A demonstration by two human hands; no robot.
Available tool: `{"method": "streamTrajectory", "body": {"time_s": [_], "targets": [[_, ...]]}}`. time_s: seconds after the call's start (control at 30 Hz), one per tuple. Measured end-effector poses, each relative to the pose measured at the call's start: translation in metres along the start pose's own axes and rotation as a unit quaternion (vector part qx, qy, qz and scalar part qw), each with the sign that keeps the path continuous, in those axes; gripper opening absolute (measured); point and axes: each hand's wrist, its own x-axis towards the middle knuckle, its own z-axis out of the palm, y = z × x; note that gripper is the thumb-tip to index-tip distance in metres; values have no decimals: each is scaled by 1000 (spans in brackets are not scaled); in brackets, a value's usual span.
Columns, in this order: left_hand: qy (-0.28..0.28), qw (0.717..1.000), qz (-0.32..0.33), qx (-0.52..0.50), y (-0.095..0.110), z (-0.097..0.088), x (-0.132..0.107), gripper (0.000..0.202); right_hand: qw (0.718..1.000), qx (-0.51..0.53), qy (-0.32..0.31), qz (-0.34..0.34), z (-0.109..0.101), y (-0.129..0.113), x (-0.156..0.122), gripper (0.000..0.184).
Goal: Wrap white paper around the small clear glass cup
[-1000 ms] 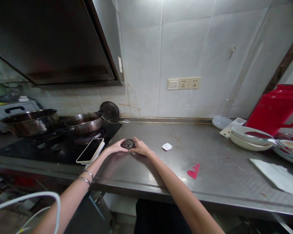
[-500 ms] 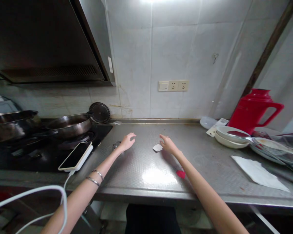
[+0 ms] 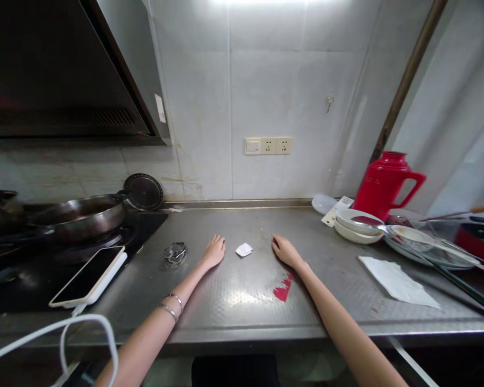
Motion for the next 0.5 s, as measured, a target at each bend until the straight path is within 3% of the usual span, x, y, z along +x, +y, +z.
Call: {"method": "streamTrajectory", "body": {"time_s": [0.5], "targets": [[4,1000,8,7,3,-1,-2,39,1000,7,1,-8,3,2,1,40]]}}
